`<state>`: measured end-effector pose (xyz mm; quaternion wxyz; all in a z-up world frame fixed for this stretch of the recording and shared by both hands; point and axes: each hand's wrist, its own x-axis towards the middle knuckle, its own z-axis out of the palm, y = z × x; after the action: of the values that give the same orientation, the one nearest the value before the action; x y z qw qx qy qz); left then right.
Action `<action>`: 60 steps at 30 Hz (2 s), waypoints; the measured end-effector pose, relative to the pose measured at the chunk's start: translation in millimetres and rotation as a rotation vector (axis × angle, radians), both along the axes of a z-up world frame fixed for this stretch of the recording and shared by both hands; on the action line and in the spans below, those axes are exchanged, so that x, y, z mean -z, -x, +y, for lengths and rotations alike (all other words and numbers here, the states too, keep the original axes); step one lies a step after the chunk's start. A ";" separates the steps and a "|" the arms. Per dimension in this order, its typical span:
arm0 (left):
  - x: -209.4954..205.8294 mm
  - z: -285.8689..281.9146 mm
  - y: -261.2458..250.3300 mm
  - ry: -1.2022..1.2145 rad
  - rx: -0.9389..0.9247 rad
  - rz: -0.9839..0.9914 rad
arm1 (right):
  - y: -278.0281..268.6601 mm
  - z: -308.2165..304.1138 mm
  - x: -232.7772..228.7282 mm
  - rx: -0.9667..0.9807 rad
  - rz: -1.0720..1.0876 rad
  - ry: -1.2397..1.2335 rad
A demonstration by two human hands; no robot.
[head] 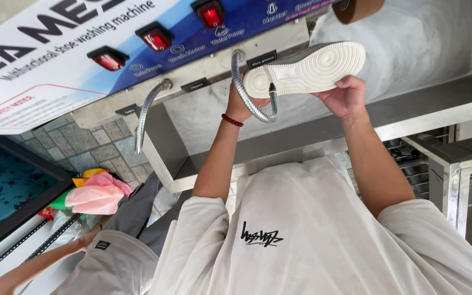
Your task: Washing a white sneaker using a specialized shoe washing machine.
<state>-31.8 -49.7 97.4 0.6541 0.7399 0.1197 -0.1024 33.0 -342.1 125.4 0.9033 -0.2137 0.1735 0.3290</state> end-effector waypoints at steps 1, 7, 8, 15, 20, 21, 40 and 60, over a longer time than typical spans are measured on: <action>-12.9 0.3 3.6 -0.001 -0.002 0.004 | 2.7 0.3 0.0 -0.002 0.004 -0.001; -56.1 -1.1 16.3 -0.147 0.038 -0.377 | 2.4 19.1 -5.5 0.050 0.066 -0.011; -59.2 -0.6 19.9 -0.215 0.028 -0.413 | 5.5 24.1 -7.6 0.063 0.080 -0.006; -78.5 -9.8 46.1 -0.442 -0.025 -0.617 | 37.2 53.4 -8.9 0.132 0.128 0.039; -83.2 -37.0 63.9 -0.528 -0.179 -0.665 | 60.9 92.6 -91.2 -0.054 0.020 0.338; -80.5 -43.1 67.8 -0.570 -0.246 -0.675 | 66.4 98.4 -103.9 -0.108 0.013 0.339; -11.5 10.8 48.8 0.030 -0.680 0.153 | 53.3 65.4 -97.5 -0.527 -0.550 1.282; 191.8 93.5 -1.9 1.089 -1.273 0.000 | -36.6 128.5 -19.1 -0.272 -0.784 0.812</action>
<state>-30.0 43.7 -94.4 0.8529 0.1117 0.4484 0.2429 69.6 -213.6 144.6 0.6955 -0.6692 -0.0907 0.2453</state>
